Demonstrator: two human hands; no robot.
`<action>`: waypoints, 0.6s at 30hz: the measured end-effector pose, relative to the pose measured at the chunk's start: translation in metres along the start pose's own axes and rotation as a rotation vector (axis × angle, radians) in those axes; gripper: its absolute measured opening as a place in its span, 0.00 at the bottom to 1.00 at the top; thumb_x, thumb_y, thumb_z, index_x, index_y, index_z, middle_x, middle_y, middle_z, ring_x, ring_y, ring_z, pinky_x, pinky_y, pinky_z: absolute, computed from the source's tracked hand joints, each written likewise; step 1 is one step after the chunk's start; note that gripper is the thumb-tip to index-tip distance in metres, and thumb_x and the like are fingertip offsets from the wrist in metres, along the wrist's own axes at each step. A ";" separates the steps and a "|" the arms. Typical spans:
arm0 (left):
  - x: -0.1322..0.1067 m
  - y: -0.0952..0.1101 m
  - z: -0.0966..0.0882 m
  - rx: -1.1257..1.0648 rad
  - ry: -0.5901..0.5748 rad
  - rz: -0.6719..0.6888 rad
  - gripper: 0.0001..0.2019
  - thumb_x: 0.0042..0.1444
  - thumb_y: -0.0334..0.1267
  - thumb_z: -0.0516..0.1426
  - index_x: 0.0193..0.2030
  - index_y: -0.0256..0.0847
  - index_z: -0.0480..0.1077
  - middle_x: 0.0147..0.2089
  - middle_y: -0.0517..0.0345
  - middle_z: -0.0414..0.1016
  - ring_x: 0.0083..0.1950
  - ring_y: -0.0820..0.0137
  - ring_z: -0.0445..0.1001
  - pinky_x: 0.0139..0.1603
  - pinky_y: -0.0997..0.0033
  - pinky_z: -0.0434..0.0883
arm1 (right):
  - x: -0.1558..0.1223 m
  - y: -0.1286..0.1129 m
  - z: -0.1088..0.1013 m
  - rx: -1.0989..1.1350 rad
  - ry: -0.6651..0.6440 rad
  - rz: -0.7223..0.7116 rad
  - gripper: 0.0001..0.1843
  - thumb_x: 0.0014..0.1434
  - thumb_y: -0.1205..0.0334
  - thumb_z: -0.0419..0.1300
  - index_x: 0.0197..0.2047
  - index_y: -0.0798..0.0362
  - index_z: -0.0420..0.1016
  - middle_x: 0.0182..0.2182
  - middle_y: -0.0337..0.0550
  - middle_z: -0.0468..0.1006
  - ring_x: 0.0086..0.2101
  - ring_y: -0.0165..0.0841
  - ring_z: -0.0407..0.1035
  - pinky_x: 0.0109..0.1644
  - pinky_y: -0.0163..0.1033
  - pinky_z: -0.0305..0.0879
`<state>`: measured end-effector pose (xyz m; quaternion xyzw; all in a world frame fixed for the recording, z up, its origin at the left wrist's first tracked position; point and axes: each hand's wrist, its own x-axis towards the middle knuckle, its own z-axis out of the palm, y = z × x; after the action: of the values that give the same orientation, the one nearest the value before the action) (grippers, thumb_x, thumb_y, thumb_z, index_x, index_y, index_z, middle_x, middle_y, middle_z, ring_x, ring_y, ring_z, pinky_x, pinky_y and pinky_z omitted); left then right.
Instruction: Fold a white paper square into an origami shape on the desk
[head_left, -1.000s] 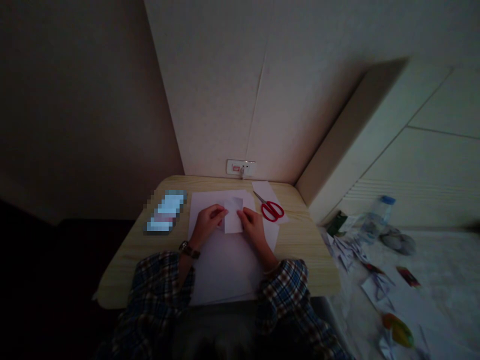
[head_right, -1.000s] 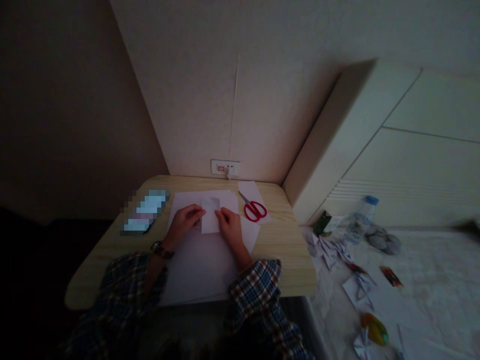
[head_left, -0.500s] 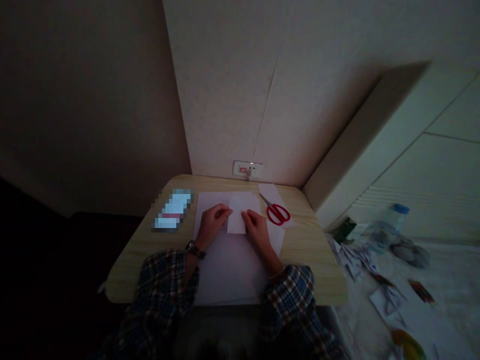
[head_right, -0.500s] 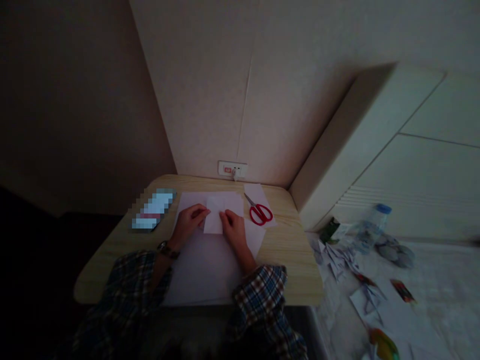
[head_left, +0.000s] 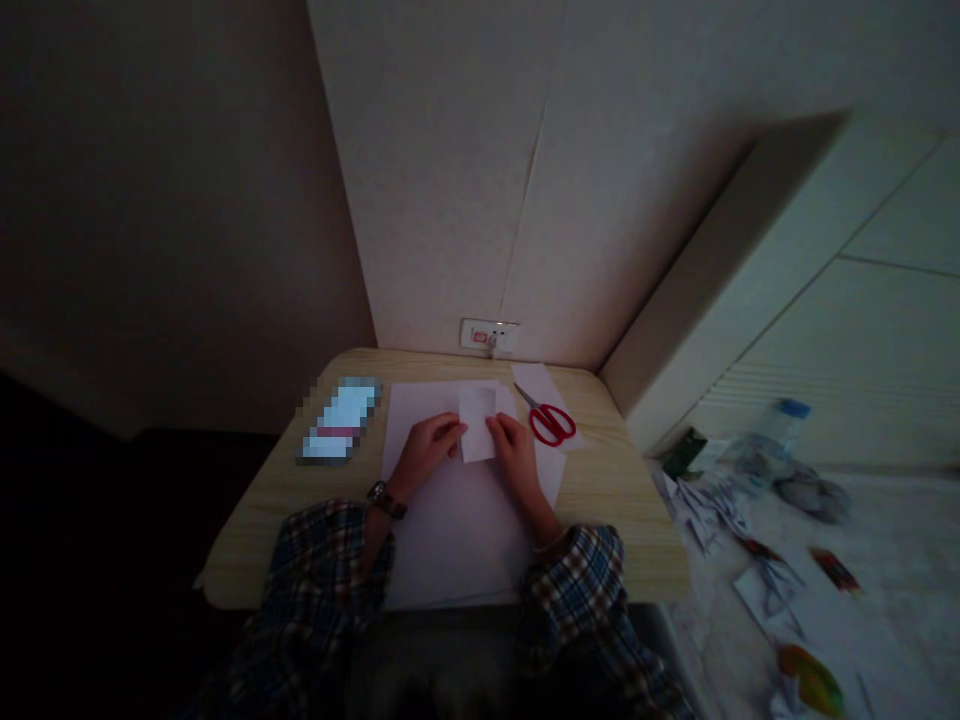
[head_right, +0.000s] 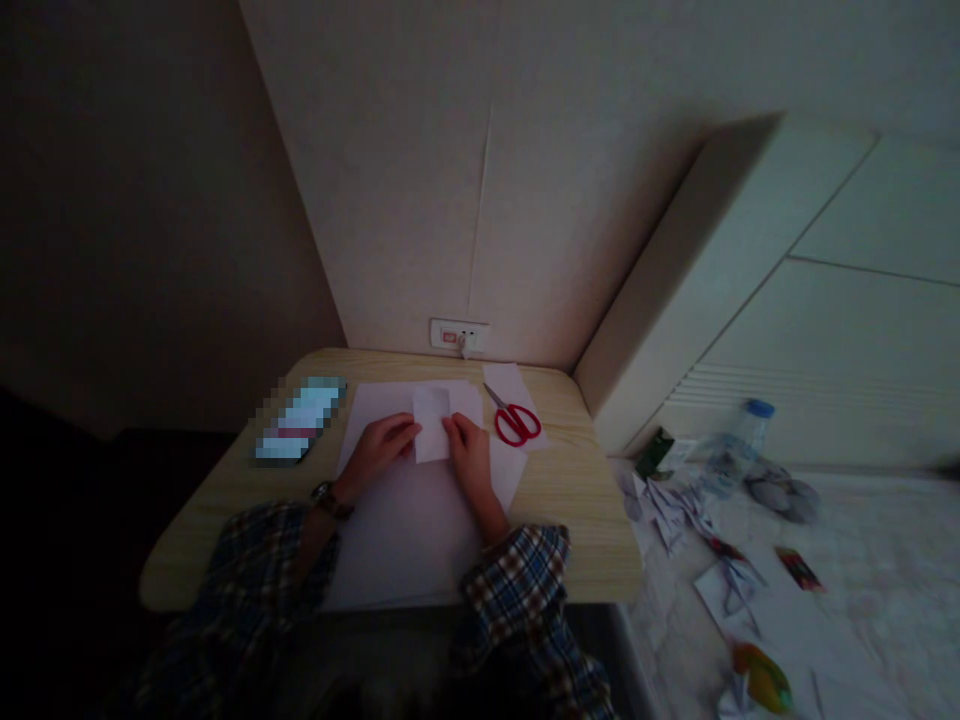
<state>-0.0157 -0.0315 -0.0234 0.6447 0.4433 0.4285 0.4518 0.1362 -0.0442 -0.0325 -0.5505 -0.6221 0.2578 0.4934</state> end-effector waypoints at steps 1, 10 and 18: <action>0.000 0.000 0.000 0.009 0.008 0.001 0.13 0.52 0.44 0.54 0.22 0.39 0.63 0.17 0.67 0.59 0.21 0.76 0.60 0.24 0.76 0.58 | 0.000 0.000 0.000 0.005 -0.006 0.000 0.18 0.57 0.54 0.49 0.19 0.51 0.53 0.17 0.33 0.56 0.21 0.27 0.51 0.26 0.34 0.46; 0.001 -0.002 -0.003 0.056 0.076 0.015 0.13 0.51 0.45 0.54 0.22 0.39 0.63 0.17 0.67 0.60 0.21 0.75 0.61 0.25 0.75 0.58 | -0.002 0.000 0.003 0.026 -0.085 0.041 0.20 0.58 0.51 0.48 0.19 0.52 0.55 0.16 0.33 0.56 0.21 0.26 0.52 0.25 0.33 0.46; -0.001 0.002 -0.004 0.066 0.100 0.029 0.13 0.53 0.44 0.53 0.22 0.39 0.64 0.17 0.67 0.59 0.21 0.75 0.61 0.25 0.76 0.58 | -0.003 -0.001 0.003 0.008 -0.112 0.028 0.19 0.58 0.52 0.49 0.19 0.52 0.57 0.16 0.34 0.59 0.21 0.27 0.54 0.24 0.34 0.46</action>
<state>-0.0195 -0.0316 -0.0210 0.6432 0.4700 0.4518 0.4015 0.1328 -0.0468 -0.0336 -0.5420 -0.6399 0.2975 0.4563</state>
